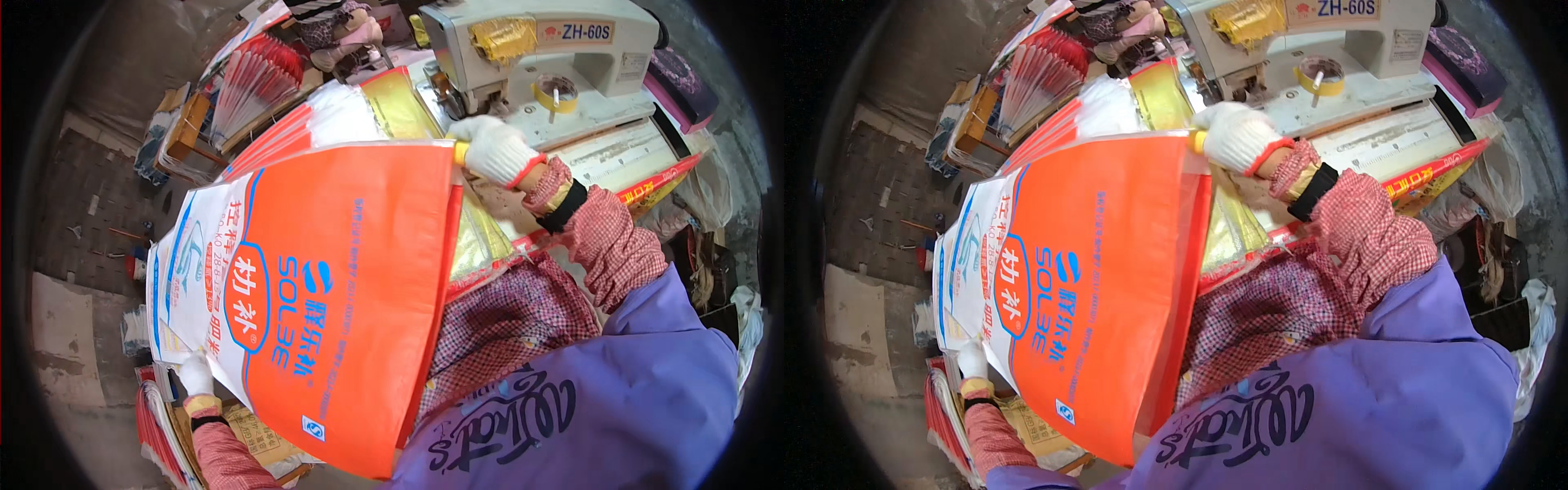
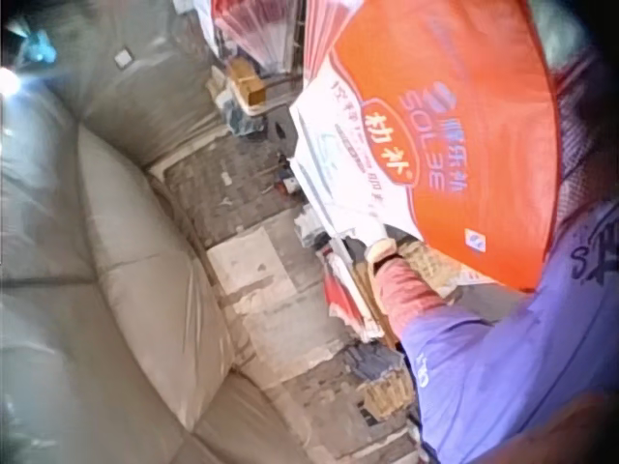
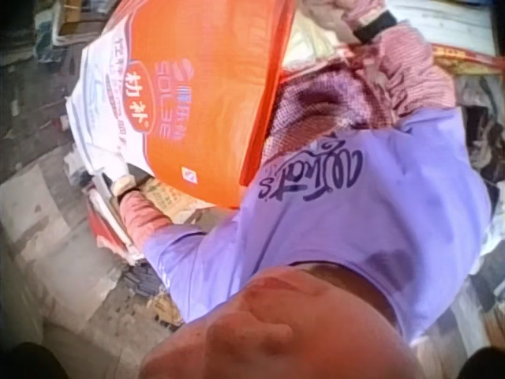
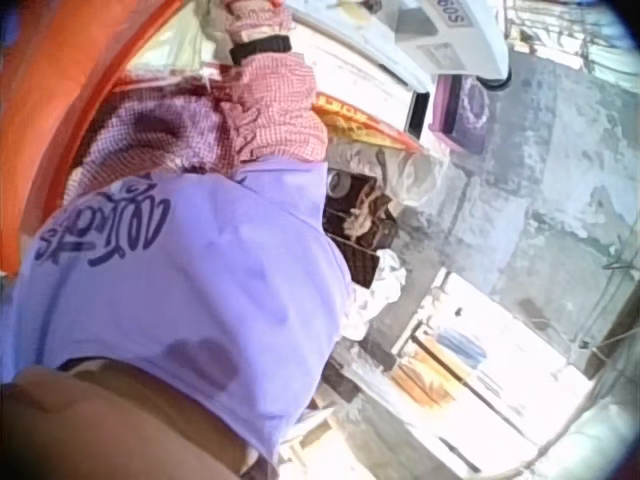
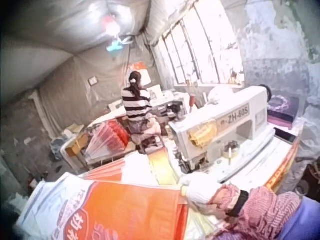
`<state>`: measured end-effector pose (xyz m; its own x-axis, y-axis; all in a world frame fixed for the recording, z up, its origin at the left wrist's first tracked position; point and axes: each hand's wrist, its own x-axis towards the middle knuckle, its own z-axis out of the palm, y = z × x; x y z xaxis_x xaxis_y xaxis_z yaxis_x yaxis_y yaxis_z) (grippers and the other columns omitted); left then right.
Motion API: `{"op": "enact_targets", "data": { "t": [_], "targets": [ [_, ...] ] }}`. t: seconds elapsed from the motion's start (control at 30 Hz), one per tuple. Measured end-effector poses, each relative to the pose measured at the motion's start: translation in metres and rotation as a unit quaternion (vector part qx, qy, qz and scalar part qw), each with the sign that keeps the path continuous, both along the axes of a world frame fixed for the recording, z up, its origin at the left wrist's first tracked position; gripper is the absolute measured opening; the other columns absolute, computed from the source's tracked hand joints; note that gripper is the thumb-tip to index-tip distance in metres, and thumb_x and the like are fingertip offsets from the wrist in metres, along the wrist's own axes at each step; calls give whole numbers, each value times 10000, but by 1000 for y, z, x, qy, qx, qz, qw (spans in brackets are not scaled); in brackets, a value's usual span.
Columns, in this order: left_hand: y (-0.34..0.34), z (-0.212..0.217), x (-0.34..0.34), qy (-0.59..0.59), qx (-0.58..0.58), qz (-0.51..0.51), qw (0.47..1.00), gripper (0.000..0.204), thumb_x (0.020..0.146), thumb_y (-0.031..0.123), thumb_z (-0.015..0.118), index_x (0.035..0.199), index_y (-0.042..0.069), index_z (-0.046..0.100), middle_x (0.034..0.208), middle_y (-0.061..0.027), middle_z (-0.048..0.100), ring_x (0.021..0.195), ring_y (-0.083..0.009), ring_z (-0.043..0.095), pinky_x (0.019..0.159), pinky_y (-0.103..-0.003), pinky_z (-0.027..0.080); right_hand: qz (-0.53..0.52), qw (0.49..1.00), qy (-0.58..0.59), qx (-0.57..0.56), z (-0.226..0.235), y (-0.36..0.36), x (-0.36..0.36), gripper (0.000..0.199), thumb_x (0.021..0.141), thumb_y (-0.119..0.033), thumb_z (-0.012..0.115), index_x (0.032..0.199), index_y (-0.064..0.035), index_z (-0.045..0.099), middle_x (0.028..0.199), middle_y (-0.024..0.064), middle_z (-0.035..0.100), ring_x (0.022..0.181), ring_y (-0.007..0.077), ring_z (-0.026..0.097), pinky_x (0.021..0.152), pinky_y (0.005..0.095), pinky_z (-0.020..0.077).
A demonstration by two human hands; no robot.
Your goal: Manually aligning and stacking large fertilizer bags next to an industrial sewing/sealing machine.
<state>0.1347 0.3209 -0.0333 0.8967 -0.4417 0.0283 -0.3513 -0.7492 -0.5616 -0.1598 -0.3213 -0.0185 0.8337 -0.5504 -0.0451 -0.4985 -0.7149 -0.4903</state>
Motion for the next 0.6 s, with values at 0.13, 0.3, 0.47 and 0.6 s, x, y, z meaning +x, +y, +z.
{"op": "enact_targets", "data": {
  "t": [0.13, 0.3, 0.47, 0.6],
  "targets": [
    [-76, 42, 17, 26, 58, 18, 998, 339, 943, 280, 486, 987, -3, 667, 852, -250, 658, 810, -386, 654, 728, -454, 516, 151, 965, -166, 134, -27, 3, -14, 341, 824, -388, 571, 1021, -135, 690, 937, 127, 692, 906, 309, 657, 775, 388, 516],
    [-262, 72, -9, 191, -352, -315, 860, 358, 972, 209, 492, 1245, -13, 559, 1186, -219, 615, 1130, -290, 587, 953, -332, 437, 218, 973, -75, 18, -47, 47, 7, 275, 823, -308, 569, 1000, -129, 678, 885, 172, 667, 835, 363, 638, 730, 425, 508],
    [-419, 26, -76, 308, -336, -434, 777, 353, 986, 308, 435, 1127, 50, 631, 1023, -234, 639, 968, -353, 629, 853, -398, 489, 302, 937, -172, 26, -62, 66, -9, 206, 839, -218, 562, 984, -111, 662, 927, 145, 661, 853, 336, 625, 746, 405, 496],
    [-458, 3, -89, 222, -232, -377, 869, 491, 950, 496, 412, 973, 108, 712, 837, -230, 643, 841, -410, 615, 740, -480, 498, 193, 961, -198, -21, -49, 74, -51, 343, 840, -326, 602, 1032, -44, 633, 929, 167, 630, 868, 342, 622, 735, 438, 499]
  ]
}}
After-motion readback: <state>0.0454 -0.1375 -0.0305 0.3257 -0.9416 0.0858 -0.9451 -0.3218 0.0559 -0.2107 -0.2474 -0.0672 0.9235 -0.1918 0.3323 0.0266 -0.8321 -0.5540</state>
